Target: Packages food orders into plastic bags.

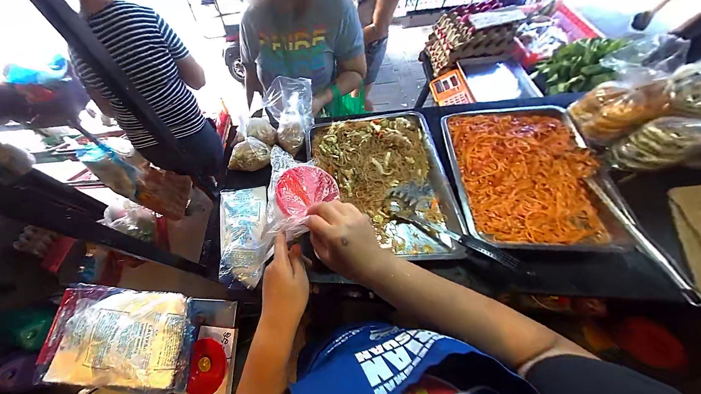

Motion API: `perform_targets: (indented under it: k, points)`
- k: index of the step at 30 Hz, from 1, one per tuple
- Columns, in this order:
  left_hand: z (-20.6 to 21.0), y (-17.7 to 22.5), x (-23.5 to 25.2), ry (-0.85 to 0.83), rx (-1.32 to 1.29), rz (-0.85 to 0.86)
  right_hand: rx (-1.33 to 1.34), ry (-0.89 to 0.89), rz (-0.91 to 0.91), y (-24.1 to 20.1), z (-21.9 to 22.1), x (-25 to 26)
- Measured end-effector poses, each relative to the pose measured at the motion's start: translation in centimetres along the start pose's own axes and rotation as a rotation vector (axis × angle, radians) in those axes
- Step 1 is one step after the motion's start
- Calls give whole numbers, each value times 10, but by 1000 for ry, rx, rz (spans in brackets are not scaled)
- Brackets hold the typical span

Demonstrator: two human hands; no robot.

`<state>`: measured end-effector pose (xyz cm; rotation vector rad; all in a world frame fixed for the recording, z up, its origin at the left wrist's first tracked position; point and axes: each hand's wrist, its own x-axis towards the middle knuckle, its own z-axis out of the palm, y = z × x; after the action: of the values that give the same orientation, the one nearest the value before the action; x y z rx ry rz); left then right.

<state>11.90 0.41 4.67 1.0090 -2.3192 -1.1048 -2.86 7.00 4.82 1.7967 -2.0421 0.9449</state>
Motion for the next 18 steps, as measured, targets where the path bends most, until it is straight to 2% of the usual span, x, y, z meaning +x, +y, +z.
perform_targets:
  k: [4, 6, 9, 12, 15, 18]
  points:
    - [2, 0, 13, 41, -565, -189, -24, -24, -32, 3, 7, -8]
    - [10, -2, 18, 104, -748, -254, -25, -19, -53, 3, 9, -14]
    - [22, -3, 21, 284, -824, -238, -47, -21, -93, 4, 12, -21]
    - [24, -1, 21, 350, -837, -215, -48, -25, -114, 5, 14, -26]
    - [22, 0, 22, 329, -925, -248, -49, -47, -132, 5, 12, -28]
    - [22, -1, 22, 254, -1039, -354, -45, -71, -146, 8, 12, -29]
